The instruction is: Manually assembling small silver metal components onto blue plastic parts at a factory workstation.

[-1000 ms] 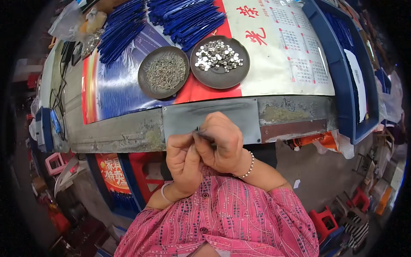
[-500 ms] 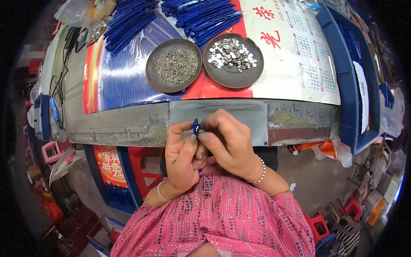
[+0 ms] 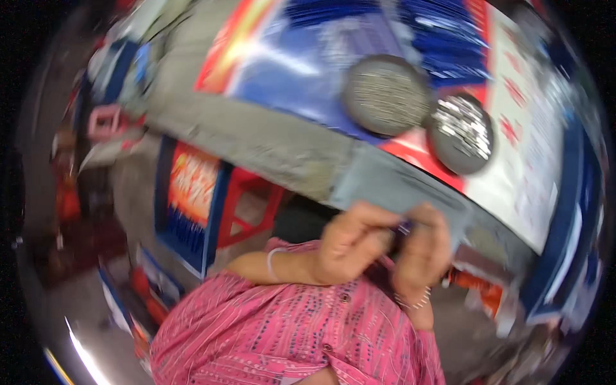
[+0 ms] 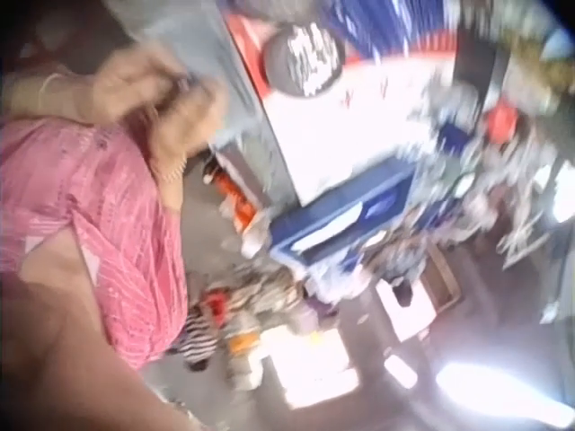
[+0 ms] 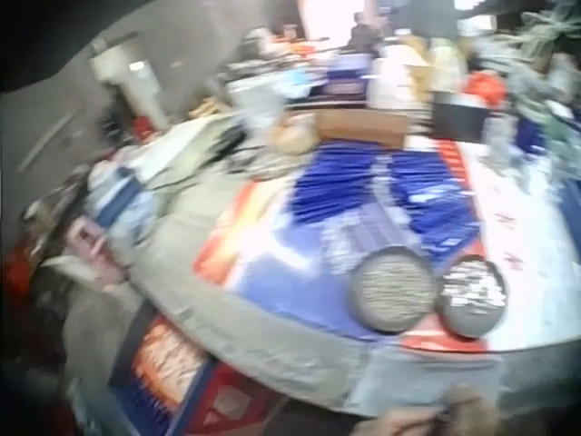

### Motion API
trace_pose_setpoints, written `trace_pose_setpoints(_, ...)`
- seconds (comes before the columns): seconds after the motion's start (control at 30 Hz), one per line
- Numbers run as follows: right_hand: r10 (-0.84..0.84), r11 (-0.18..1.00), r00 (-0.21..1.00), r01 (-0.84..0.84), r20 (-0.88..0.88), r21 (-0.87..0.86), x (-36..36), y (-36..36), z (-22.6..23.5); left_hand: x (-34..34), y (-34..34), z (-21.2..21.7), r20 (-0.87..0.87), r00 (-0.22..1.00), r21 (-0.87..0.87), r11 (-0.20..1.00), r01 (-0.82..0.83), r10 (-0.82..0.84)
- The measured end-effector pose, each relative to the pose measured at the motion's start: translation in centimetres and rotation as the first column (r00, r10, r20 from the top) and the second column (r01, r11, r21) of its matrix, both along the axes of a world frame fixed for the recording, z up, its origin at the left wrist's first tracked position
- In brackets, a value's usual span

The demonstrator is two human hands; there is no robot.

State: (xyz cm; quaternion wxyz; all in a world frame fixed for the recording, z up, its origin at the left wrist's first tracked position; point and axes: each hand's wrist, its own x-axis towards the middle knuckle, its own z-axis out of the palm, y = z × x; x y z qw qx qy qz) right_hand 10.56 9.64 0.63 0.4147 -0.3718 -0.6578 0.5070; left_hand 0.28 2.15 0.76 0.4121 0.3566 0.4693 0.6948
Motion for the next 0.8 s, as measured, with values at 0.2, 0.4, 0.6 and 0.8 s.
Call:
trace_pose_setpoints(0.2,0.089,0.995,0.982,-0.095,-0.167,-0.029,0.9,0.8,0.5,-7.5,-6.2,-1.3,-0.259,0.950,-0.220,0.947,-0.234,0.175)
trace_pose_setpoints(0.4,0.323,0.944,0.945,-0.326,0.059,0.053,-1.4,-0.2,1.4,-19.8,-24.0,-5.1,-0.864,0.438,-0.286,0.475,-0.832,0.247)
trace_pose_setpoints(0.6,0.407,0.903,0.896,-0.424,0.176,0.070,-2.1,0.1,0.7,-23.4,-37.5,-8.0,-0.966,0.258,-0.243,0.311,-0.919,0.006)
trace_pose_setpoints(0.8,0.366,0.904,0.899,-0.404,0.241,0.136,-2.1,-0.6,1.1,-22.4,-41.2,-11.0,-0.964,0.266,-0.262,0.274,-0.925,-0.025)
